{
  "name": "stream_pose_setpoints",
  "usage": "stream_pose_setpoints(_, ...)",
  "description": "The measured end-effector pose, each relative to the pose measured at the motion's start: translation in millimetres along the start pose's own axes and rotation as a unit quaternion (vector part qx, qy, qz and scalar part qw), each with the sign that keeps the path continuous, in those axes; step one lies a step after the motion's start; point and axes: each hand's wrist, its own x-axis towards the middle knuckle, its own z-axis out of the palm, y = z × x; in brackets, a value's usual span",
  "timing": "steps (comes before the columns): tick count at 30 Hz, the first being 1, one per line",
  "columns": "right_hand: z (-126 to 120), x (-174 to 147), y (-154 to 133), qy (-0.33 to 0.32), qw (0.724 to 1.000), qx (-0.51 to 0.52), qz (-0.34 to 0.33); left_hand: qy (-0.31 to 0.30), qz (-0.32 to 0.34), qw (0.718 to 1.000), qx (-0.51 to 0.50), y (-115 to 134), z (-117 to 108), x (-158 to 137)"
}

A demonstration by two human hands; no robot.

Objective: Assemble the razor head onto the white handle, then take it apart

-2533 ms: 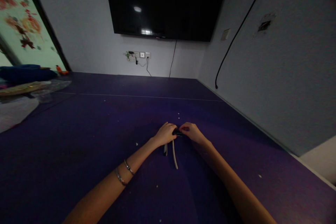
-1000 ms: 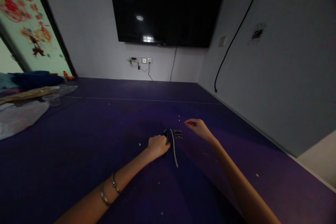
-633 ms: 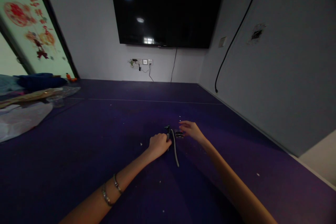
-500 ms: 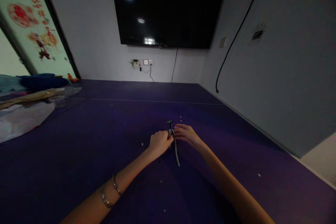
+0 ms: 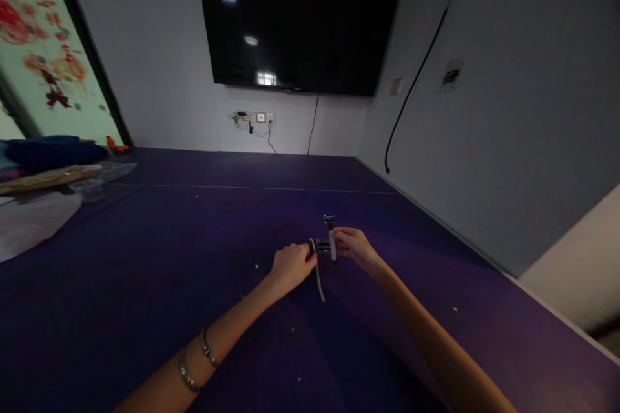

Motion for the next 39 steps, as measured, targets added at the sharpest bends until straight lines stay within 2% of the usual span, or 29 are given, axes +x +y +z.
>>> stream_pose_setpoints(2, -33, 2, -3, 0.046, 0.989, -0.136, -0.021, -0.031, 0.007, 0.999, 0.009, 0, 5, -1)
stream_pose_setpoints(3, -51, 3, -4, 0.075, 0.972, -0.222, -0.022, -0.042, 0.008, 0.999, 0.013, 0, 9, -1)
stream_pose_setpoints(4, -67, 3, -4, 0.097, 0.960, -0.262, -0.014, -0.050, 0.007, 0.999, 0.014, 0, 12, -1)
stream_pose_setpoints(8, -119, -3, 2, 0.155, 0.917, -0.366, 0.008, -0.054, -0.007, 0.998, 0.009, 3, 26, 3)
stream_pose_setpoints(12, -144, -13, 12, 0.179, 0.871, -0.458, 0.009, -0.051, -0.018, 0.999, 0.008, 5, 34, 8)
stream_pose_setpoints(19, -150, -19, 20, 0.170, 0.814, -0.555, 0.000, -0.050, -0.026, 0.998, 0.012, 6, 39, 11)
stream_pose_setpoints(28, -144, -18, 19, 0.168, 0.779, -0.604, 0.018, -0.061, -0.029, 0.998, 0.020, 12, 41, 11)
stream_pose_setpoints(34, -137, -26, 12, 0.186, 0.776, -0.602, 0.014, -0.052, -0.032, 0.998, 0.021, 10, 38, 8)
stream_pose_setpoints(39, -125, -32, 1, 0.192, 0.804, -0.562, -0.016, -0.029, -0.019, 0.999, 0.013, 12, 27, 4)
